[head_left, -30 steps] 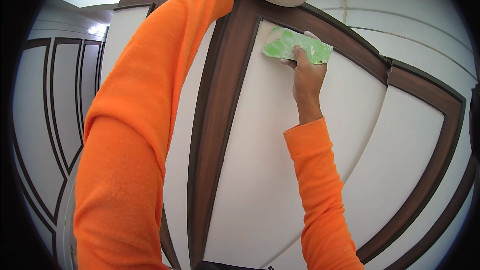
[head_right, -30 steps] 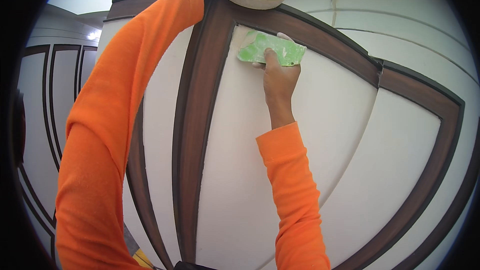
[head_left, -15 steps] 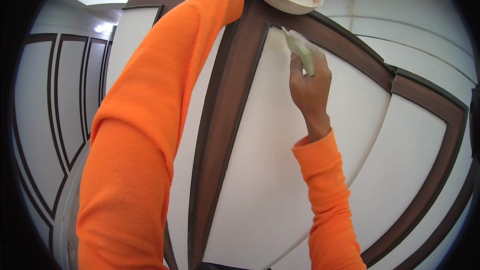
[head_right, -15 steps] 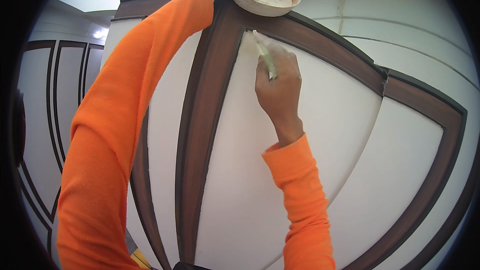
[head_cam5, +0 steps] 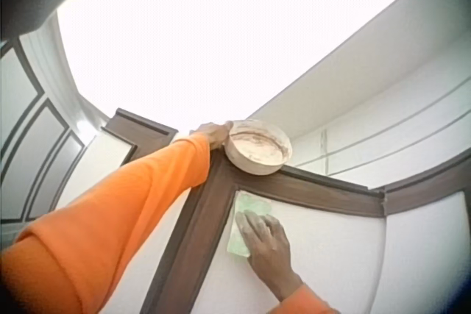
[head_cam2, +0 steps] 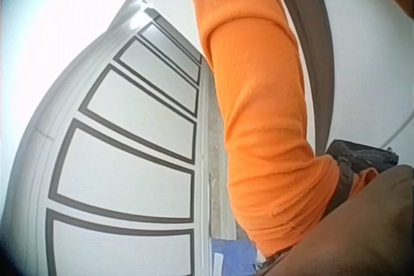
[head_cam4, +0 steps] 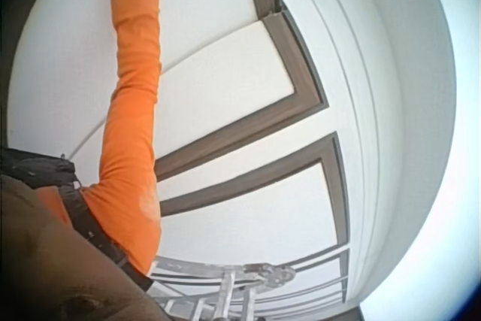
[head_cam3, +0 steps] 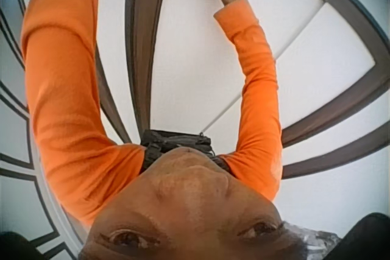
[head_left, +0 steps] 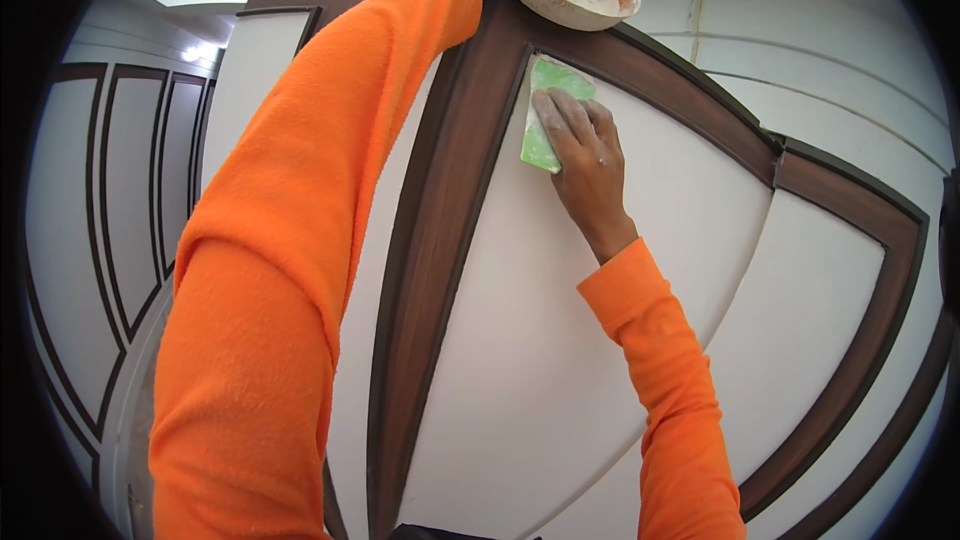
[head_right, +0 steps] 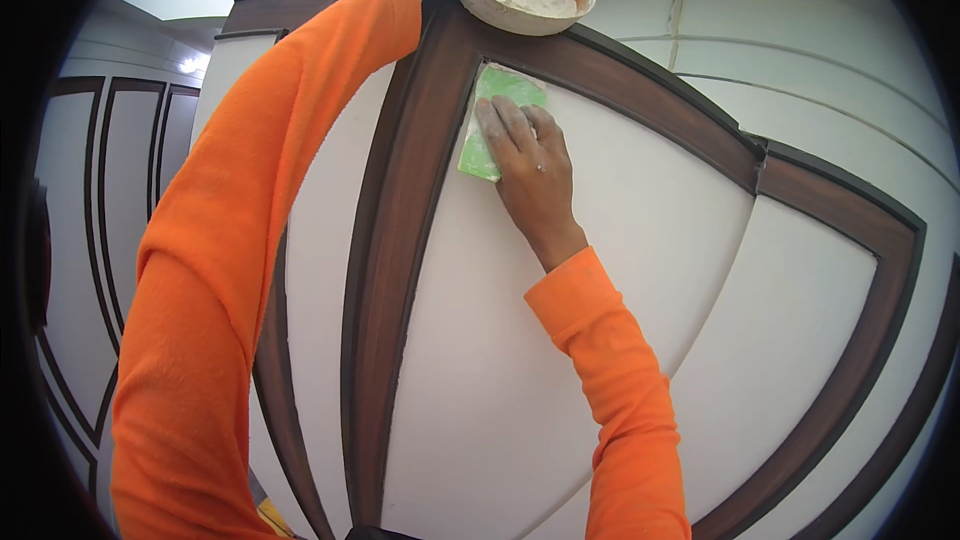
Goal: The person applies plaster to a section of the wall between wooden trims using a putty knife, holding a container of plaster in the other hand.
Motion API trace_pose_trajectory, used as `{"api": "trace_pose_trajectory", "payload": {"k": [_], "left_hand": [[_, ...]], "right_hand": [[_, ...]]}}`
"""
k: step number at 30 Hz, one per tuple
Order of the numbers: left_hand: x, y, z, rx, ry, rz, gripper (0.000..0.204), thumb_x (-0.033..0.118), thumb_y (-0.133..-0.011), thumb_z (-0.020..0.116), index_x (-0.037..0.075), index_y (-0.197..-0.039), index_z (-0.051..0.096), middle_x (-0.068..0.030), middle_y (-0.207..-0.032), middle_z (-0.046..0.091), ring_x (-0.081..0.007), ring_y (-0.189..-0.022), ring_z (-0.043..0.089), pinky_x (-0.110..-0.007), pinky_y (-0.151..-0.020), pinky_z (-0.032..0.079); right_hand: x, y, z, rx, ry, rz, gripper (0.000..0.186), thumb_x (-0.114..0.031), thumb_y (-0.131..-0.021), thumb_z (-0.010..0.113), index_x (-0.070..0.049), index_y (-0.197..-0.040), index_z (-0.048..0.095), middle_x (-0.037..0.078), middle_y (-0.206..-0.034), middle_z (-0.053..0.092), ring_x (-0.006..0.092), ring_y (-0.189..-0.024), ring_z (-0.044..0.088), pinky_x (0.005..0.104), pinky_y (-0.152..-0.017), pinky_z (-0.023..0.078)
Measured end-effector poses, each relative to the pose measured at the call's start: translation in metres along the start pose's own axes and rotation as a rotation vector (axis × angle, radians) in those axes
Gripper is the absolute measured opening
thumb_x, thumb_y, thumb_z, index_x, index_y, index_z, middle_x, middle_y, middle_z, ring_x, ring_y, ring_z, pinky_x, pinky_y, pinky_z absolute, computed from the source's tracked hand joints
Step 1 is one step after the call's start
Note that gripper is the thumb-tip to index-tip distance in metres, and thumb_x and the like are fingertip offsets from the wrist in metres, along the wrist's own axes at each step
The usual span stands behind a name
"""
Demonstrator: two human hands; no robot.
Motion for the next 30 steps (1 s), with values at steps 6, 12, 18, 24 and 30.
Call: {"api": "trace_pose_trajectory", "payload": {"k": [6, 12, 18, 24, 30], "left_hand": [[0.004, 0.007, -0.007, -0.025, 0.001, 0.023, 0.074, 0.06, -0.106, 0.032, 0.0, -0.136, 0.064, -0.0234, -0.146, 0.058, -0.0385, -0.139, 0.052, -0.046, -0.117, 0.035], [0.002, -0.001, -0.004, -0.007, -0.022, 0.027, 0.074, 0.059, -0.106, 0.031, -0.001, -0.131, 0.067, -0.0227, -0.136, 0.065, -0.0375, -0.13, 0.058, -0.046, -0.113, 0.039], [0.006, 0.006, -0.002, -0.066, 0.0, 0.025, 0.074, 0.059, -0.106, 0.031, -0.001, -0.127, 0.069, -0.0224, -0.133, 0.066, -0.0376, -0.127, 0.06, -0.046, -0.111, 0.04], [0.002, -0.002, 0.001, -0.037, -0.022, 0.018, 0.074, 0.059, -0.106, 0.031, -0.001, -0.127, 0.069, -0.0207, -0.127, 0.07, -0.0359, -0.124, 0.063, -0.046, -0.111, 0.04], [-0.003, -0.007, 0.0, -0.035, -0.013, 0.038, 0.074, 0.059, -0.106, 0.031, 0.0, -0.129, 0.069, -0.0198, -0.129, 0.069, -0.0354, -0.125, 0.062, -0.045, -0.111, 0.04]], "right_hand": [[-0.002, 0.001, 0.007, 0.002, 0.011, 0.009, 0.064, 0.011, -0.072, 0.071, -0.011, -0.132, 0.064, 0.002, -0.129, 0.063, 0.0277, -0.11, 0.06, 0.0393, -0.095, 0.054], [0.002, 0.004, 0.01, 0.021, 0.015, -0.003, 0.062, 0.01, -0.074, 0.07, -0.011, -0.132, 0.064, 0.002, -0.131, 0.064, 0.0277, -0.11, 0.06, 0.0389, -0.095, 0.054], [0.01, 0.005, 0.011, 0.011, -0.006, -0.031, 0.063, 0.009, -0.074, 0.071, -0.011, -0.133, 0.063, 0.003, -0.132, 0.064, 0.0291, -0.111, 0.06, 0.0395, -0.096, 0.054], [0.011, -0.005, 0.002, -0.115, -0.077, -0.027, 0.066, 0.011, -0.071, 0.071, -0.01, -0.133, 0.063, 0.004, -0.132, 0.065, 0.0319, -0.113, 0.06, 0.0399, -0.096, 0.055], [0.011, -0.009, -0.012, -0.21, -0.143, 0.004, 0.066, 0.01, -0.069, 0.073, -0.009, -0.132, 0.065, 0.005, -0.132, 0.067, 0.0325, -0.113, 0.06, 0.0399, -0.096, 0.057]]}}
Point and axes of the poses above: each hand's wrist, its own y-axis away from the middle knuckle, its own z-axis out of the palm, x = y × z, the point moved 1 cm from there along -y, towards the middle knuckle
